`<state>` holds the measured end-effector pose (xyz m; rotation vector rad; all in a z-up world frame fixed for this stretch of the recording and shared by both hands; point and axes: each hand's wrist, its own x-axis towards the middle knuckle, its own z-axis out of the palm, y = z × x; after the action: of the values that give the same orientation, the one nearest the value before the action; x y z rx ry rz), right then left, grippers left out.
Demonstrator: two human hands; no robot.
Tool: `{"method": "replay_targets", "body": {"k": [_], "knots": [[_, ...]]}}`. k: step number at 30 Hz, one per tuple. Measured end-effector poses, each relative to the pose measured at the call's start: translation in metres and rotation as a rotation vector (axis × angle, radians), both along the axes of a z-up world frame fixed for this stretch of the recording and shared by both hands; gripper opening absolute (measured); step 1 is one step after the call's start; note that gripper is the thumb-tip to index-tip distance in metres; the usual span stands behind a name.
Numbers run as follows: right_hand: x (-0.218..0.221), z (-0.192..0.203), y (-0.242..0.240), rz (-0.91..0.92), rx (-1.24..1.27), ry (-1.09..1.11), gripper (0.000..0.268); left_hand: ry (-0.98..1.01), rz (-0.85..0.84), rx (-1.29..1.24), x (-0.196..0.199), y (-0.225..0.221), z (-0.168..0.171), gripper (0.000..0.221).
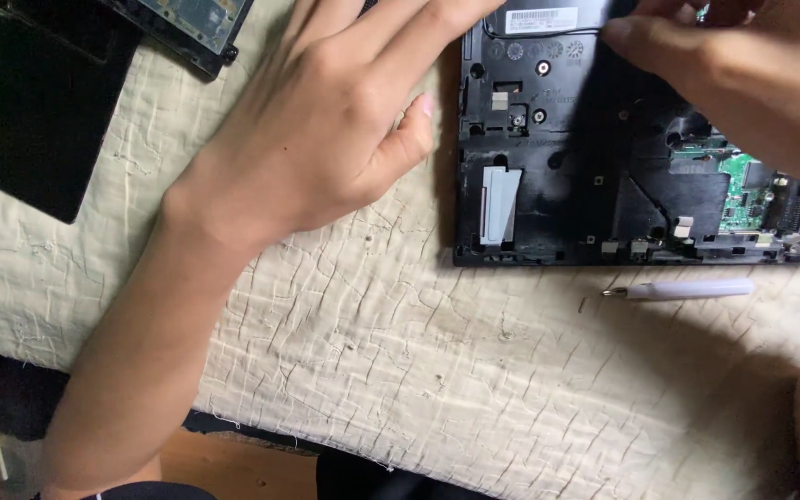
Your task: Routing and connecting internal antenna and power wires inside a disassembled laptop.
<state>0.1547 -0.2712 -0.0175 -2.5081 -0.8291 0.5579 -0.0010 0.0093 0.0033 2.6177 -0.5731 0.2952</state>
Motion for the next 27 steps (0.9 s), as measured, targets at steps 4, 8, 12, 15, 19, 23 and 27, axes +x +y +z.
{"method": "replay_targets", "body": {"k": [4, 8, 12, 15, 19, 23, 27], "knots": [[-0.003, 0.003, 0.005, -0.124, -0.023, 0.113, 0.027, 0.011, -0.012, 0.038, -0.001, 0.001, -0.002, 0.050], [-0.009, 0.016, 0.011, -0.135, -0.055, 0.123, 0.020, -0.044, -0.031, 0.024, 0.000, 0.002, -0.002, 0.041], [-0.010, 0.021, 0.012, -0.083, -0.093, 0.105, 0.023, -0.126, -0.026, 0.079, -0.001, 0.003, -0.004, 0.033], [-0.008, 0.016, 0.008, -0.008, -0.018, 0.052, 0.022, -0.167, 0.003, 0.120, 0.000, 0.001, -0.004, 0.031], [-0.020, 0.034, 0.020, 0.059, 0.020, -0.008, 0.032, -0.216, 0.017, 0.172, 0.001, 0.001, -0.006, 0.043], [-0.020, 0.036, 0.022, 0.045, -0.059, -0.031, 0.039, -0.202, 0.002, 0.164, 0.002, 0.004, -0.009, 0.046], [-0.022, 0.039, 0.022, 0.017, -0.058, -0.027, 0.046, -0.182, -0.020, 0.124, 0.003, 0.005, -0.009, 0.047]]}}
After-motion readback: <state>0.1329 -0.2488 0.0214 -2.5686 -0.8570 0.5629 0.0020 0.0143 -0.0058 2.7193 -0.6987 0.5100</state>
